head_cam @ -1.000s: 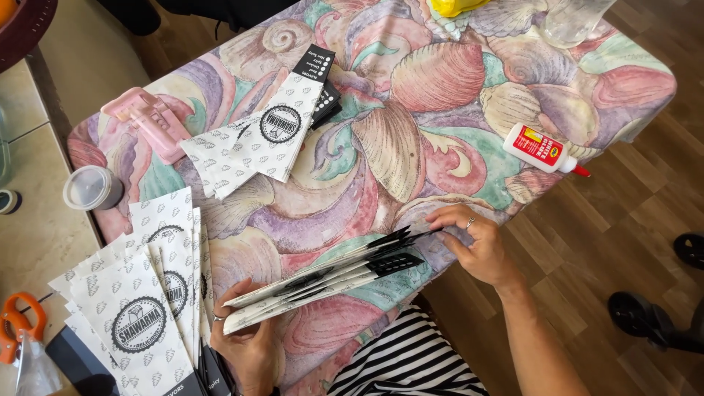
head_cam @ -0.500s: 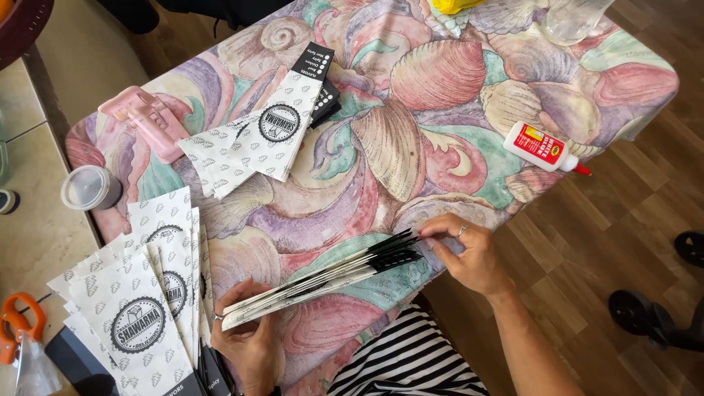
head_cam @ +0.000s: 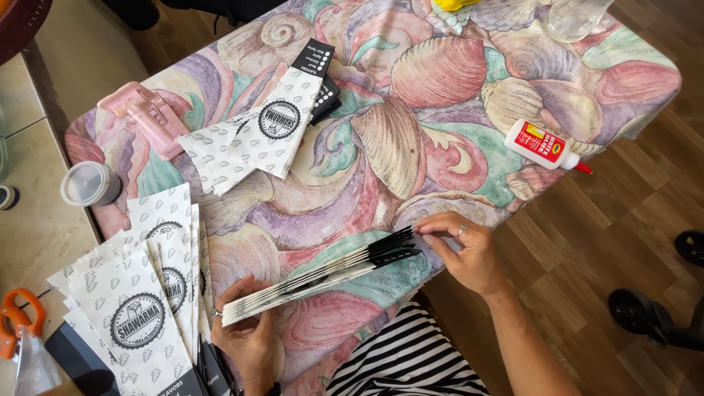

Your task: Applying glue to the edges of stacked paper food wraps to assemble them.

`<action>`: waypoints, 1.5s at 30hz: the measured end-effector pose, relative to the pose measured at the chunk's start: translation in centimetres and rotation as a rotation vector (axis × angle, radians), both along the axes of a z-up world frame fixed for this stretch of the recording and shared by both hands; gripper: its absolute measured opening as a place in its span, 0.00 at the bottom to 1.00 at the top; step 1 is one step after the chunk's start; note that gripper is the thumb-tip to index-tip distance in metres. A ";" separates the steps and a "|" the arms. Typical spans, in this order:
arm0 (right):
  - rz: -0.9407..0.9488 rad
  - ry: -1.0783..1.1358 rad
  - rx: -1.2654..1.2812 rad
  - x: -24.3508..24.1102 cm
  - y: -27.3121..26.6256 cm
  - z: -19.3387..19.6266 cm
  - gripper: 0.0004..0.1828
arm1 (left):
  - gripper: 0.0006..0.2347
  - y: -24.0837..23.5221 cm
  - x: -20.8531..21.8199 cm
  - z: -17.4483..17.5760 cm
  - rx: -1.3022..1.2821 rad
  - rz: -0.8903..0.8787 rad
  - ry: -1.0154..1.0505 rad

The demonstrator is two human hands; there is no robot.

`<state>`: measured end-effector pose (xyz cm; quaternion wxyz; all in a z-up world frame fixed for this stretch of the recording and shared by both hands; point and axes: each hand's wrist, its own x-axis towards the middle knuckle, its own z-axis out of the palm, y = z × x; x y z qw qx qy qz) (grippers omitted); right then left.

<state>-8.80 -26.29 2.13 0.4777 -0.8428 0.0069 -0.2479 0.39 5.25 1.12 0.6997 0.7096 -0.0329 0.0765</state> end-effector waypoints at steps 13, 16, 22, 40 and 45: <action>0.059 -0.014 -0.035 -0.3 0.1 -1.1 0.10 | 0.18 0.0 0.0 -0.7 -0.124 -0.002 0.052; 0.092 0.014 -0.015 -0.4 -0.7 -0.8 0.09 | 0.17 -0.2 0.1 -0.1 -0.054 0.031 0.046; 0.014 0.013 -0.091 -0.3 -0.8 -1.1 0.10 | 0.18 -0.1 0.1 0.0 -0.021 0.002 0.056; 0.006 0.052 -0.073 0.0 3.1 -2.7 0.15 | 0.18 1.0 -0.5 -1.6 -0.143 -0.024 0.103; 0.109 0.060 0.062 -0.3 3.2 -1.3 0.07 | 0.22 1.4 -0.8 0.7 0.114 -0.059 -0.003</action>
